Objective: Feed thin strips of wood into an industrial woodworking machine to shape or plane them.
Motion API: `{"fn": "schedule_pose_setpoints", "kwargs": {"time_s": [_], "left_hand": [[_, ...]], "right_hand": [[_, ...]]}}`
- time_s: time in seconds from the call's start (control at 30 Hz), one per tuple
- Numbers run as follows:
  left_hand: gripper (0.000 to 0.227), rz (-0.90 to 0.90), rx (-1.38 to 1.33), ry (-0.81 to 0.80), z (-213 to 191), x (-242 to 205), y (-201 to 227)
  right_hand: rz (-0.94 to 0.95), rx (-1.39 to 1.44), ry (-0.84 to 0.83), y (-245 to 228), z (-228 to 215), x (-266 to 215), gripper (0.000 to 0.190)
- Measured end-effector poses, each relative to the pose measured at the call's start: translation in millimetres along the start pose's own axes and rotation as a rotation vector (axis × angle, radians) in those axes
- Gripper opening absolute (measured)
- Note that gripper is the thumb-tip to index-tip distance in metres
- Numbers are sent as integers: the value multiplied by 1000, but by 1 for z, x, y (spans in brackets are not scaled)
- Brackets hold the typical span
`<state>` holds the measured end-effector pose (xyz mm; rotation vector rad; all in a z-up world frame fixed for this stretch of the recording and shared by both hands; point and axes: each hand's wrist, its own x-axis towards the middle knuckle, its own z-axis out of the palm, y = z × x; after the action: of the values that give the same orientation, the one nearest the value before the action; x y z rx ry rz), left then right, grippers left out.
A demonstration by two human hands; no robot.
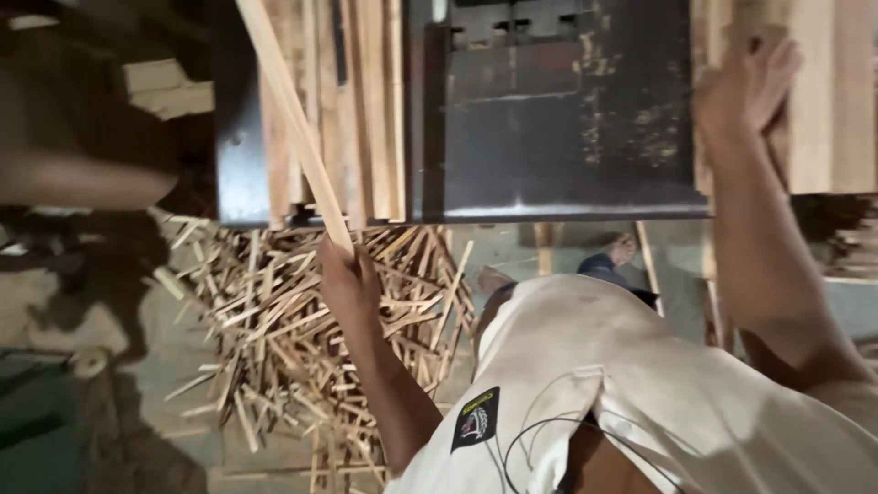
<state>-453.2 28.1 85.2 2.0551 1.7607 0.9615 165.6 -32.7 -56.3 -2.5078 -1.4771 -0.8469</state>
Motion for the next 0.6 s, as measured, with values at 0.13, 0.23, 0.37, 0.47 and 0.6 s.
{"fn": "schedule_pose_setpoints", "kwargs": {"time_s": [0.13, 0.23, 0.37, 0.47, 0.6], "left_hand": [[55, 95, 272, -1, 1, 83, -33], [58, 188, 399, -33, 24, 143, -50], [32, 395, 421, -34, 62, 172, -93], [16, 355, 264, -131, 68, 170, -76], [42, 416, 319, -37, 89, 165, -97]], "right_hand": [[109, 281, -93, -15, -32, -3, 59], [208, 444, -150, -29, -70, 11, 64], [117, 319, -18, -24, -49, 7, 61], [194, 459, -103, -24, -67, -4, 51], [125, 366, -60, -28, -140, -17, 48]]}}
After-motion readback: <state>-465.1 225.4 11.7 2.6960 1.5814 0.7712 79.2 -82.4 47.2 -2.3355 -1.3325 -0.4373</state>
